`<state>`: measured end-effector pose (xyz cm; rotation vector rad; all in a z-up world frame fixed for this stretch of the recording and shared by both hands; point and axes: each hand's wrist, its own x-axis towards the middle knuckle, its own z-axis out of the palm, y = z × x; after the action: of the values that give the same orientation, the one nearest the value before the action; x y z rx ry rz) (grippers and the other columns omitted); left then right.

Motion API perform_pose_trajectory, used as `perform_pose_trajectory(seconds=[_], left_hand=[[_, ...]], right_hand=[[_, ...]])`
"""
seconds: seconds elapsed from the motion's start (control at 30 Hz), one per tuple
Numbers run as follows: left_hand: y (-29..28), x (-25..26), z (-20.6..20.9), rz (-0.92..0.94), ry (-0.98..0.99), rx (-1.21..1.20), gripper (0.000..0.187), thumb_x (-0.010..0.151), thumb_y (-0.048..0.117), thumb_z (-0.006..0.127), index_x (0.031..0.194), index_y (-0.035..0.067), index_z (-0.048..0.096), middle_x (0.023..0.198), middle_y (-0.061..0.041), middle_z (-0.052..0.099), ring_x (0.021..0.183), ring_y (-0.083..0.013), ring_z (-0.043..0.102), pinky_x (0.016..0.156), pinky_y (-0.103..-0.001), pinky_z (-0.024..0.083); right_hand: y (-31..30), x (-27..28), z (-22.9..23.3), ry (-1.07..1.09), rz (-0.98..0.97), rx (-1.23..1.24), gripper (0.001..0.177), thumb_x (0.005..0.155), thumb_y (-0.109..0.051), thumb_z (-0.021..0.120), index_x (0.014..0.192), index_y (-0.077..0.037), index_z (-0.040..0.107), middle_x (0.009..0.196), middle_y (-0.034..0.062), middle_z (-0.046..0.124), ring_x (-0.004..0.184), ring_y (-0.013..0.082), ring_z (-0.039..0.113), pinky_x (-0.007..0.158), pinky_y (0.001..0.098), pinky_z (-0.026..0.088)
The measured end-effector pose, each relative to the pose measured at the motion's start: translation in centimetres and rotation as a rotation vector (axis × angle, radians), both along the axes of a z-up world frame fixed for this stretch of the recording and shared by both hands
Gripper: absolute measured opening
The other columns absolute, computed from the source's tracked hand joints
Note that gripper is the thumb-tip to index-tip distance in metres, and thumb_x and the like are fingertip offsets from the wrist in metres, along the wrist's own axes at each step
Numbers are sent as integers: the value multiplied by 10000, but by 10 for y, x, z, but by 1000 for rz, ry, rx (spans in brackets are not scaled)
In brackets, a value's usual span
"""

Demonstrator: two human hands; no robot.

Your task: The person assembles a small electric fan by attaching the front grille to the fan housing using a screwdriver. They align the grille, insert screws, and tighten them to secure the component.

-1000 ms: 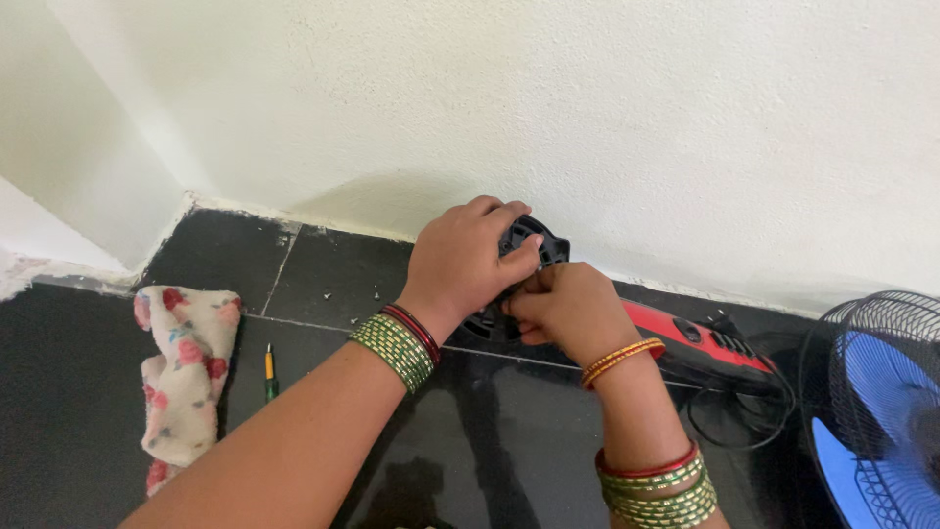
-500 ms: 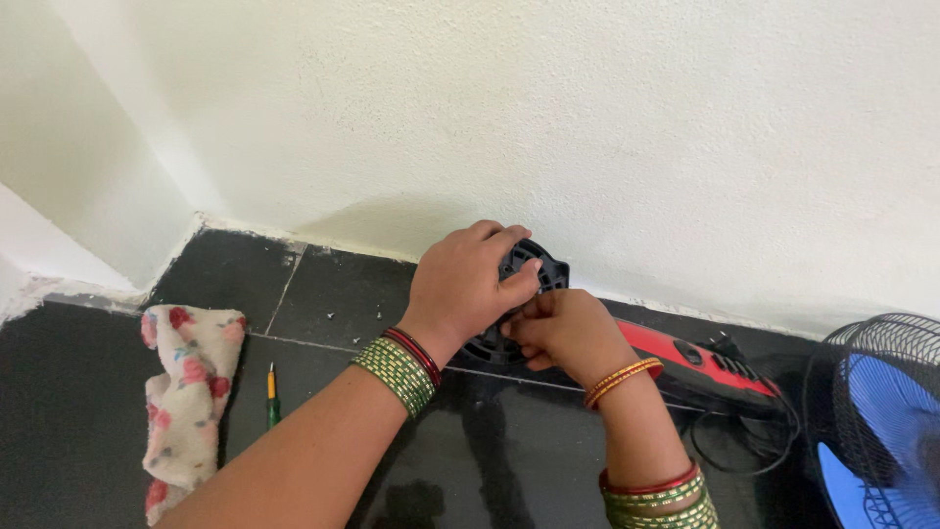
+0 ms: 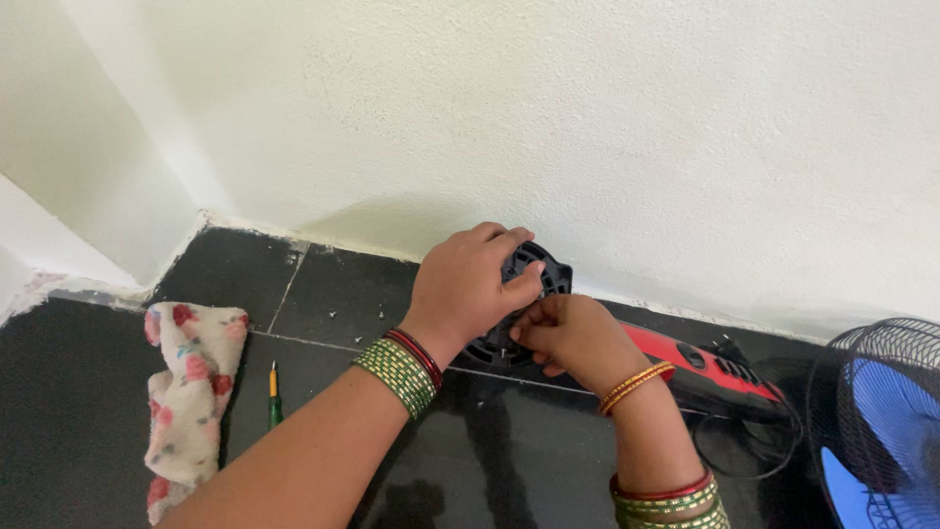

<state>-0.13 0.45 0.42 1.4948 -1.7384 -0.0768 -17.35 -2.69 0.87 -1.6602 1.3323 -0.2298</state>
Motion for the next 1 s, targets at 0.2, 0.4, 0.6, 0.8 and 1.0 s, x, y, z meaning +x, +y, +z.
perform_pose_trajectory(seconds=[0.2, 0.4, 0.6, 0.8, 1.0], left_hand=[[-1, 0, -1, 5, 3, -6, 464, 904, 437, 623, 1190, 93, 747, 1036, -111, 744, 871, -291, 708, 721, -403, 566], [-2, 0, -1, 11, 3, -13, 462, 911, 447, 610, 1179, 97, 750, 1029, -109, 744, 881, -300, 708, 733, -413, 564], [-7, 0, 0, 14, -3, -15, 474, 915, 459, 607, 1180, 91, 746, 1038, -123, 738, 894, -308, 704, 742, -419, 560], [-13, 1, 0, 19, 4, 15, 473, 924, 472, 592, 1178, 106, 751, 1041, -118, 741, 914, -304, 707, 758, -419, 559], [-16, 1, -1, 21, -9, 67, 482, 929, 471, 574, 1198, 106, 738, 1047, -116, 738, 908, -297, 708, 748, -419, 562]], right_hand=[[2, 1, 4, -21, -12, -5, 141, 833, -126, 698, 899, -25, 770, 794, 39, 744, 695, 130, 682, 631, 295, 607], [2, -2, 12, -55, 47, 2, 152, 770, -73, 714, 897, -6, 765, 831, 40, 778, 729, 129, 712, 642, 289, 615], [11, 0, 28, 140, 168, -62, 217, 743, -128, 758, 932, -64, 842, 820, 51, 823, 721, 134, 705, 657, 317, 554], [13, 3, 32, 273, 331, -266, 227, 738, -168, 790, 957, -147, 847, 878, 77, 823, 806, 175, 771, 793, 297, 578], [16, 7, 33, 310, 345, -309, 188, 769, -160, 759, 938, -159, 841, 901, 45, 820, 858, 185, 771, 829, 307, 582]])
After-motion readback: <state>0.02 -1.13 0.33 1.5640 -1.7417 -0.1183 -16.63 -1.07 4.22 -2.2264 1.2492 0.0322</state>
